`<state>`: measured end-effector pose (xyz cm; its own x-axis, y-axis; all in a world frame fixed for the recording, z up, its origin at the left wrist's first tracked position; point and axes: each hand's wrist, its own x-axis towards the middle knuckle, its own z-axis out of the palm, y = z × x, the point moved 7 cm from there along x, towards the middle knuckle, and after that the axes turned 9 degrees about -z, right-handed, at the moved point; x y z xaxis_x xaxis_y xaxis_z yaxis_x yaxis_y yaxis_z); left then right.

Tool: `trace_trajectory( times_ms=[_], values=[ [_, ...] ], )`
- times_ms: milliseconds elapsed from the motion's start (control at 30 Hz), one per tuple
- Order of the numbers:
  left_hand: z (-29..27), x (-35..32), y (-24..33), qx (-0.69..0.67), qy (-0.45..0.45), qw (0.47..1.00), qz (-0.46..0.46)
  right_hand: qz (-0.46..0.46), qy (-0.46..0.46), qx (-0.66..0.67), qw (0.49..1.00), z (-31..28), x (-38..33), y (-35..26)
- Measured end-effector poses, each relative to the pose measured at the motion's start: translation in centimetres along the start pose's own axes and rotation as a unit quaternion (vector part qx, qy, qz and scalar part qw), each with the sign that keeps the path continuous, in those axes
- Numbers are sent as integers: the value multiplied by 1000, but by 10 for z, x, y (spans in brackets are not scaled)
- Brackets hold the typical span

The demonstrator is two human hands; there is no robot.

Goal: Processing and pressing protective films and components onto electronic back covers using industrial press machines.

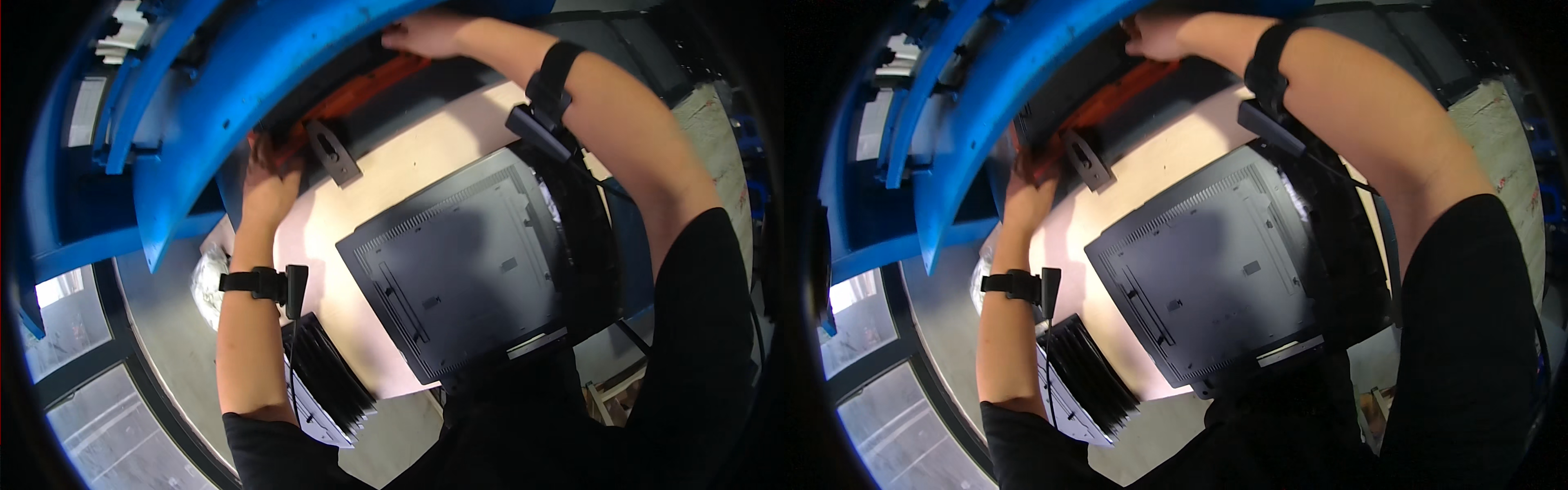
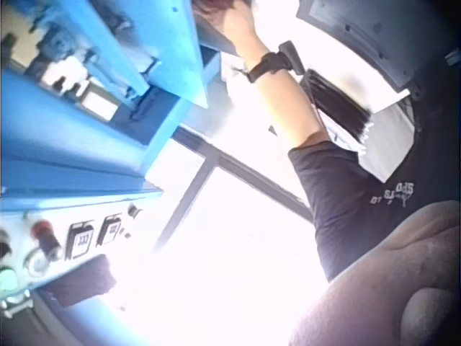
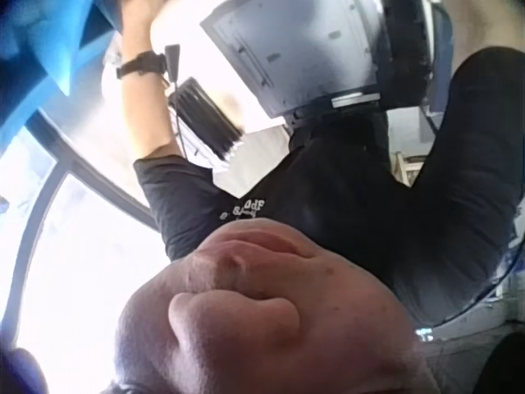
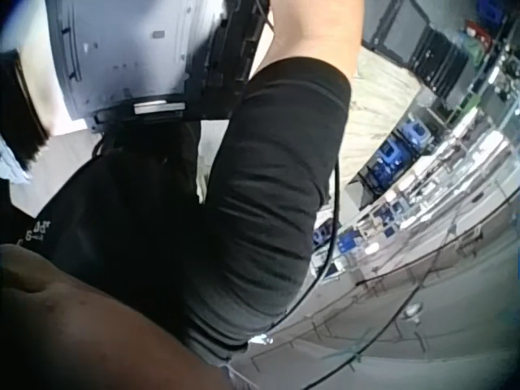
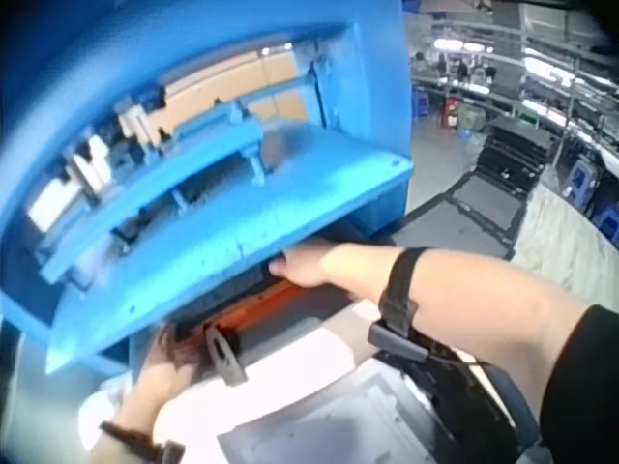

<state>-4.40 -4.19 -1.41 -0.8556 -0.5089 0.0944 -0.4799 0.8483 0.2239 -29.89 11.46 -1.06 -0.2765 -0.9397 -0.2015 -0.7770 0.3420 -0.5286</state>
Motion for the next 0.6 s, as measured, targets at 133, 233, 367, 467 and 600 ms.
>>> trace_trajectory(
  times_ms=[133, 233, 367, 467, 600],
  values=[
    [-8, 8, 9, -78, -6, 989, -127, 61, 216, 179, 958, 14, -5, 2],
    [0, 11, 7, -222, -77, 944, -230, 134, 219, 295, 920, 9, -12, 14],
    [-8, 10, -18, -505, -12, 827, -248, 106, 218, 304, 921, 3, -14, 4],
    [-18, 3, -25, -367, 17, 899, -238, 124, 143, 295, 936, 14, -15, 2],
    [-7, -3, 24, 24, 15, 996, -86, 23, 249, -174, 952, -1, -37, -16]
  ],
)
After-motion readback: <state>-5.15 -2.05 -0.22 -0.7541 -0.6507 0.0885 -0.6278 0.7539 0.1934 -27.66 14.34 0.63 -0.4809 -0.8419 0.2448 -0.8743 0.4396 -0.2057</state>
